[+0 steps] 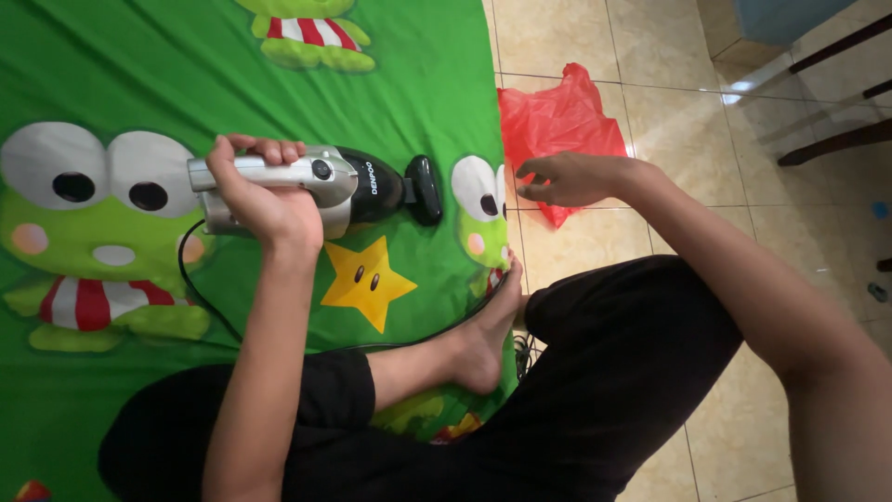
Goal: Cleaning a bed surface using a handheld vacuum cleaner.
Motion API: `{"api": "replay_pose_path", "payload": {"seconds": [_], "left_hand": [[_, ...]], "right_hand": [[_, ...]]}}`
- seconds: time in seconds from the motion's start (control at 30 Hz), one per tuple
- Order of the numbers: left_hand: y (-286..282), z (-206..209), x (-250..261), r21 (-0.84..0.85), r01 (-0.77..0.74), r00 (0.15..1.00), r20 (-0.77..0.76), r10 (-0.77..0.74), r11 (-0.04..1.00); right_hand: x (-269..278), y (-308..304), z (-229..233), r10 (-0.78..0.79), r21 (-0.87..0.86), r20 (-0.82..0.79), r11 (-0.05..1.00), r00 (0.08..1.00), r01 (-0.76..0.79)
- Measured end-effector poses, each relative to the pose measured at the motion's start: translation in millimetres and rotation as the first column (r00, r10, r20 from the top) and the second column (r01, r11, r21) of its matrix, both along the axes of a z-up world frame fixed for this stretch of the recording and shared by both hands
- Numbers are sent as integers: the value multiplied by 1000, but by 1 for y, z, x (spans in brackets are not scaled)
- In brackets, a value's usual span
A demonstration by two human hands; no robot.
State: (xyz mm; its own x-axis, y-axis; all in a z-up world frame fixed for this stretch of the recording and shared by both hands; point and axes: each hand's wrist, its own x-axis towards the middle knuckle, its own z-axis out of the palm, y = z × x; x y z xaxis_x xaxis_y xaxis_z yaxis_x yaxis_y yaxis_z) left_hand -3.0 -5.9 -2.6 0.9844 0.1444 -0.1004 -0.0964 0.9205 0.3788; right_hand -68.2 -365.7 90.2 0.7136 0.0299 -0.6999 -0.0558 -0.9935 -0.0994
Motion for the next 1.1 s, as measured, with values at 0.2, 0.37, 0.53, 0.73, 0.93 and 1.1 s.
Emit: {"api": "replay_pose_path", "payload": {"seconds": [0.2, 0.37, 0.53, 0.73, 0.93, 1.1], "left_hand": [[-7, -3, -2, -22, 38, 999, 10, -38, 999], [-11, -6, -3, -17, 54, 998, 14, -54, 998], [-16, -2, -5, -16, 57, 998, 13, -57, 998], [-23, -8, -8, -1, 67, 997, 37, -67, 998], [-28, -9, -12, -1, 88, 996, 21, -88, 996], [-32, -10, -14, 1, 77, 997, 11, -77, 997]], "right_hand": [[1, 0, 1, 2, 2, -2, 1000, 1000, -2], [0, 2, 1, -5, -4, -6, 1000, 1000, 5], [1, 6, 5, -21, -34, -22, 999, 1000, 20], [3, 7, 3, -9, -26, -29, 1000, 1000, 8], [4, 5, 1, -18, -6, -33, 1000, 999, 17], [4, 2, -2, -7, -10, -26, 1000, 1000, 7]]}}
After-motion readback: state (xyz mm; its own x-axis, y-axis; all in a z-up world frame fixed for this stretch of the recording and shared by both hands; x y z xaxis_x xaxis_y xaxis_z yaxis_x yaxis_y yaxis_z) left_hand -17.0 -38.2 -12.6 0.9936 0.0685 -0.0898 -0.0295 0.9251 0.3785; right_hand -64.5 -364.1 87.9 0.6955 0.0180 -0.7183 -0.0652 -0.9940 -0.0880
